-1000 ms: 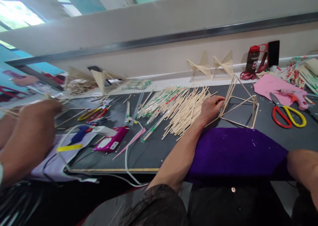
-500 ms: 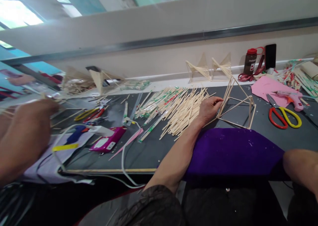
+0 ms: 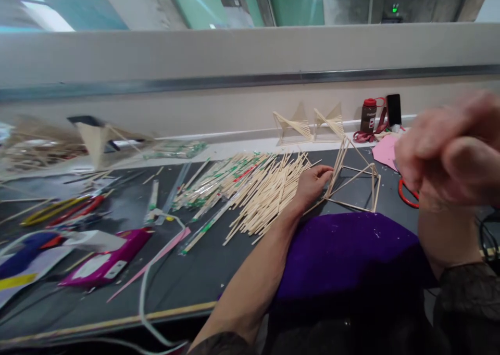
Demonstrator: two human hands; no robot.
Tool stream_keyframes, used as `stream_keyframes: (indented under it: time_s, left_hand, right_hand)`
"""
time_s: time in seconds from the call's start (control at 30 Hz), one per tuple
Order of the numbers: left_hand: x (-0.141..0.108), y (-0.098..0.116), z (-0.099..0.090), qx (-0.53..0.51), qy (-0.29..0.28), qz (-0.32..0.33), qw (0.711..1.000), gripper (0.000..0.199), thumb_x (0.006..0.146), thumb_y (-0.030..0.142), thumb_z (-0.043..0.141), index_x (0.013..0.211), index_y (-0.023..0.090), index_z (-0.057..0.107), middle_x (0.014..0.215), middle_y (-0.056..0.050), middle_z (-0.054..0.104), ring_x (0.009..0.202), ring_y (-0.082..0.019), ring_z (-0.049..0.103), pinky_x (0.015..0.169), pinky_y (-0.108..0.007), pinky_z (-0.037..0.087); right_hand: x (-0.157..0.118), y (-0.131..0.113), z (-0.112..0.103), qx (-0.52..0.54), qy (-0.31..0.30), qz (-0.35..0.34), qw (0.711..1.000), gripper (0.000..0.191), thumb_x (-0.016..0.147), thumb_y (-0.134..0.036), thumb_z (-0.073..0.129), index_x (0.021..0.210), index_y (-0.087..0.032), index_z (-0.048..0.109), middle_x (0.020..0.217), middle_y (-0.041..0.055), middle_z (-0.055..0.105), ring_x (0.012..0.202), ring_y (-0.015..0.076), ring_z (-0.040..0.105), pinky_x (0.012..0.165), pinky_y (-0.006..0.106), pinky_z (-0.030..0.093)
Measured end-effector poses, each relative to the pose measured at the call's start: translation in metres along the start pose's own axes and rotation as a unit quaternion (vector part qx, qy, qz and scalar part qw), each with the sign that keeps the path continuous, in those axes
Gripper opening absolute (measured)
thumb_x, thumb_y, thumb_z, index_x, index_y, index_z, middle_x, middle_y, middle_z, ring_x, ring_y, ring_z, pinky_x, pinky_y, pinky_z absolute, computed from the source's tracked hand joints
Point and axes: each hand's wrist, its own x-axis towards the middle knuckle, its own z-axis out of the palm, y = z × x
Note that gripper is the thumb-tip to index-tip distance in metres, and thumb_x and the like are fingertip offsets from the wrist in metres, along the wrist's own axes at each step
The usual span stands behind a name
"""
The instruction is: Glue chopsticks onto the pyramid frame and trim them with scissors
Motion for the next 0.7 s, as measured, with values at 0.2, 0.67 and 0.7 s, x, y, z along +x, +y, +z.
stream_keyframes:
  time_s: [0.2,0.67,0.7]
  left_hand:
    - [0.002,-0.007,0.003,-0.196,-0.035,-0.124,0.972,0.04,0.081,0.034,0.066,0.116,0.016,0.071,0.121,-0.011,0.072,0.109,-0.025,0.067,0.076,-0.03,0.054]
    - [-0.003,0.002,0.011,-0.294,-0.099,-0.174,0.935,0.033,0.077,0.027,0.074,0.107,0.015,0.071,0.101,-0.008,0.074,0.089,-0.018,0.063,0.076,-0.028,0.044]
    - [-0.002,0.002,0.011,-0.29,-0.101,-0.175,0.935,0.033,0.077,0.027,0.073,0.107,0.015,0.072,0.1,-0.007,0.074,0.088,-0.018,0.063,0.074,-0.028,0.043]
  right_hand:
    - [0.015,0.045,0.016,0.031,0.07,0.012,0.997,0.019,0.088,-0.037,0.073,0.078,-0.023,0.066,0.057,-0.0046,0.06,0.037,0.008,0.045,0.033,0.025,0.034]
    - [-0.035,0.133,-0.033,-0.123,0.208,0.216,0.946,0.021,0.085,-0.032,0.07,0.07,-0.021,0.059,0.057,-0.0032,0.057,0.04,0.0053,0.046,0.036,0.02,0.033]
    - [-0.038,0.138,-0.034,-0.132,0.208,0.23,0.941,0.021,0.084,-0.031,0.069,0.068,-0.021,0.059,0.057,-0.0031,0.058,0.04,0.0051,0.046,0.036,0.02,0.033]
